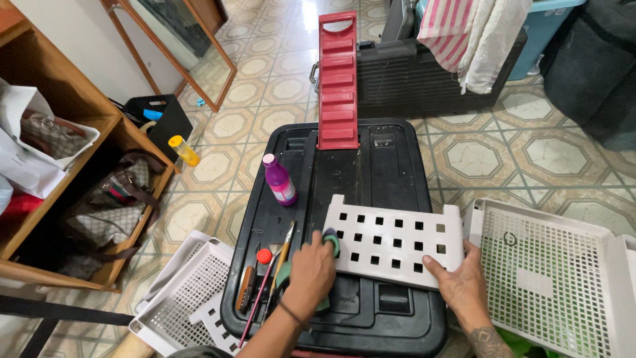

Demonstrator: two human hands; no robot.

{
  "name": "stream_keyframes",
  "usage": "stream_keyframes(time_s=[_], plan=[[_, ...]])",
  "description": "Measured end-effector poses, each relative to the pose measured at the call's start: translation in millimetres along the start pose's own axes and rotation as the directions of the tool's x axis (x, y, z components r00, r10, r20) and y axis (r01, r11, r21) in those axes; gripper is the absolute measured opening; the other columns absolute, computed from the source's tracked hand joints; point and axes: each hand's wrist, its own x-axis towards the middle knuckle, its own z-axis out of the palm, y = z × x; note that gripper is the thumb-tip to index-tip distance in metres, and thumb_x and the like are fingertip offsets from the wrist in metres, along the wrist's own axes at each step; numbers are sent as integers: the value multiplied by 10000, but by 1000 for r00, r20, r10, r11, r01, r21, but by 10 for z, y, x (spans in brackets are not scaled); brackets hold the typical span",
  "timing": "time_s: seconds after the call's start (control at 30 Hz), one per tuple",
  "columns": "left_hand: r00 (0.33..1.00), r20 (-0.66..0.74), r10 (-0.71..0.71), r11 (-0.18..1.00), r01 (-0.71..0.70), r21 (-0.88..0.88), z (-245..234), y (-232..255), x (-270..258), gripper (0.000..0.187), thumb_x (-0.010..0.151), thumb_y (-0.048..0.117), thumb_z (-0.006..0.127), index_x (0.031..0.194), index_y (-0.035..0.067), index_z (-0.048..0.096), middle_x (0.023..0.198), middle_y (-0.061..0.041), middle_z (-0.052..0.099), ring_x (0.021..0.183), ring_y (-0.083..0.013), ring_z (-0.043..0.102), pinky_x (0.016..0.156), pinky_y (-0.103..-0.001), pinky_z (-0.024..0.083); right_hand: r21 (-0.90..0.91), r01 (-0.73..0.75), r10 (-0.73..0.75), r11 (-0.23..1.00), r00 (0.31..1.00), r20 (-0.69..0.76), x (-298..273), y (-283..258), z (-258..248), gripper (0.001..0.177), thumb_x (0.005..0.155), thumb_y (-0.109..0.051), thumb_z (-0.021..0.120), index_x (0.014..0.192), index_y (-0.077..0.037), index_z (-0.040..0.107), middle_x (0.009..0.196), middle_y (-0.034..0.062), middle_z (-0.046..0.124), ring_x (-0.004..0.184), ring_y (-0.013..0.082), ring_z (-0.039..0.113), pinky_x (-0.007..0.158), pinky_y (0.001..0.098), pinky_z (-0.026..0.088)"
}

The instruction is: The person wipes a white plastic basket with a green cloth, then applies liquid from a purple bottle to the cloth and continues wiping the basket's surfaces and edges.

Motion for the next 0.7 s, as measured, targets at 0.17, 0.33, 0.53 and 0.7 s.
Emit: stream_keyframes(time_s=[0.17,0.33,0.53,0.7], plan=[[996,-14,-93,993,92,-67,117,-1,570,138,860,103,574,946,42,663,1095,-192,583,851,-402,677,703,-506,575,27,8,-7,1000,1000,-4,-7,-15,-19,1006,685,-366,882,1458,36,379,1199,266,679,1067,350,706,931,408,554],[994,-72,-85,996,83,-39,160,51,828,152,850,106,585,952,42,678,1082,-177,591,842,-382,680,692,-485,573,32,56,-55,998,998,-42,-1,29,18,989,683,-358,895,1433,51,395,1212,274,663,1086,359,685,941,414,541],[1000,6,25,995,-26,97,193,691,633,160,866,113,603,953,22,702,1136,-173,588,850,-318,686,710,-441,569,28,45,-44,999,998,-34,8,34,24,994,691,-347,889,1443,59,382,1222,273,657,1089,359,683,947,419,543],[995,31,89,996,-90,27,77,750,345,129,842,104,615,910,36,701,1086,-166,589,863,-323,675,750,-463,560,40,-46,45,998,999,25,14,-32,-2,991,710,-349,873,1462,40,358,1225,262,652,1077,349,694,937,414,555]])
